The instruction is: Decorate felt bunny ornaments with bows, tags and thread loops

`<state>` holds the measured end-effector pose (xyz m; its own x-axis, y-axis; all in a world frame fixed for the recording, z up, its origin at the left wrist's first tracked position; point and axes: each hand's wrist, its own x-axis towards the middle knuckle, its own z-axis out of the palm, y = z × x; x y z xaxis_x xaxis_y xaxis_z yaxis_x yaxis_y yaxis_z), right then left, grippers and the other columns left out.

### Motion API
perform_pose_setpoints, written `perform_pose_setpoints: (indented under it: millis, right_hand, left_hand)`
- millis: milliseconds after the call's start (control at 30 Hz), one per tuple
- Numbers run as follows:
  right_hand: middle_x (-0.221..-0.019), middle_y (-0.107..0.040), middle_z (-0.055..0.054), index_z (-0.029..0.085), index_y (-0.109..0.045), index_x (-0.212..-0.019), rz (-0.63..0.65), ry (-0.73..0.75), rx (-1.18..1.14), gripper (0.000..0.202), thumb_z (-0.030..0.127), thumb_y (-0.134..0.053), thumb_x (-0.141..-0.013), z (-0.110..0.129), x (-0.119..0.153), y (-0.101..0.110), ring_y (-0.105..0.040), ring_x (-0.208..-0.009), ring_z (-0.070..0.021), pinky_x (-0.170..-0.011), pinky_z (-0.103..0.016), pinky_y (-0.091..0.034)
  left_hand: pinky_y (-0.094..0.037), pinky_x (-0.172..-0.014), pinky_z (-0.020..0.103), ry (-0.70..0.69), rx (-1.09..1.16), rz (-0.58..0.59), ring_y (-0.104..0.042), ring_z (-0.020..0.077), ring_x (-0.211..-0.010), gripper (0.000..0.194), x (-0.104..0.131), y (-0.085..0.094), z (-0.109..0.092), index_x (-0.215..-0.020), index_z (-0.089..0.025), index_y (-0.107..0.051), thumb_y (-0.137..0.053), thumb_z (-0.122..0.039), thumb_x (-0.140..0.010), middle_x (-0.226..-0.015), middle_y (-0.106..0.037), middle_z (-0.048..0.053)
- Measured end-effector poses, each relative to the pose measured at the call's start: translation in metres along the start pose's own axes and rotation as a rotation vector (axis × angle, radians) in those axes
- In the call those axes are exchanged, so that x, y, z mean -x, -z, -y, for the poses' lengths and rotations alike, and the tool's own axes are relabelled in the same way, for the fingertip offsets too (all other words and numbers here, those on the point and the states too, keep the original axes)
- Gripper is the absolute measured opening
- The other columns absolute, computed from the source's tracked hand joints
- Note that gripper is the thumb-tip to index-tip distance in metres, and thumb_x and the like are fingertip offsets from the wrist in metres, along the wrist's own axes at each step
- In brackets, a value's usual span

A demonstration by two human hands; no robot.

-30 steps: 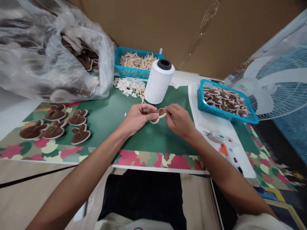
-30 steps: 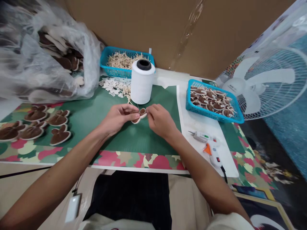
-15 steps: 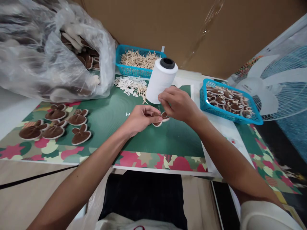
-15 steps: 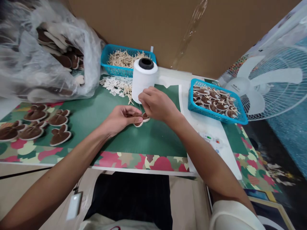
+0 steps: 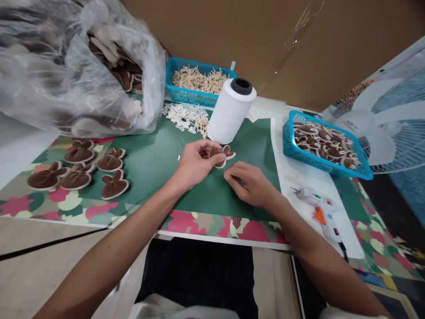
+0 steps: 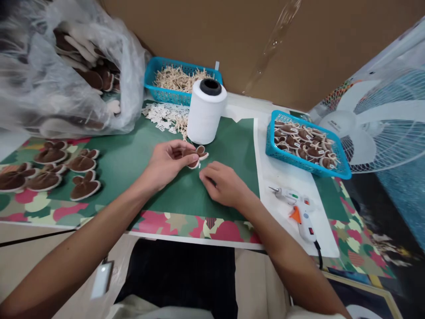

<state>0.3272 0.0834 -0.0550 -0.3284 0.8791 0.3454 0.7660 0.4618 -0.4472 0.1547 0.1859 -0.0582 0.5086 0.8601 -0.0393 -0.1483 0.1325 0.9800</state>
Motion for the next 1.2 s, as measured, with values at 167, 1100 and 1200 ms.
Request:
perform_pose_setpoints:
  millis: [167, 1100, 1200]
  right_hand:
    - [-0.083, -0.065, -0.008, 0.020, -0.061, -0.089, -0.050, 0.095, 0.209, 0.021, 0.012, -0.046, -0.101, 0.019, -0.009, 0.019, -0.052, -0.078, -0.0224, -0.074, -0.033, -0.044]
    - [-0.071, -0.061, -0.005, 0.021, -0.059, -0.076, -0.175, -0.069, 0.238, 0.025, 0.013, -0.050, -0.098, 0.024, -0.006, 0.001, -0.051, -0.068, -0.0202, -0.066, -0.034, -0.040]
    - [-0.077, -0.063, -0.008, 0.021, -0.061, -0.081, -0.054, 0.046, 0.458, 0.024, 0.010, -0.049, -0.099, 0.015, -0.016, 0.014, -0.052, -0.078, -0.0245, -0.069, -0.036, -0.040]
  left_hand:
    - [-0.052, -0.065, 0.030, 0.055, -0.065, 0.108, -0.066, 0.0149, -0.063, 0.025, 0.001, 0.000, 0.002, -0.083, -0.016, -0.074, -0.088, -0.020, -0.063, -0.068, -0.072, 0.001]
    - [-0.053, -0.063, 0.029, 0.060, -0.151, 0.011, -0.067, 0.0153, -0.061, 0.016, 0.001, -0.004, 0.004, -0.079, -0.015, -0.070, -0.083, -0.016, -0.070, -0.067, -0.072, 0.003]
    - [-0.051, -0.062, 0.028, 0.071, -0.181, 0.051, -0.066, 0.0151, -0.061, 0.016, 0.001, -0.001, 0.003, -0.079, -0.015, -0.071, -0.082, -0.015, -0.068, -0.066, -0.071, 0.002]
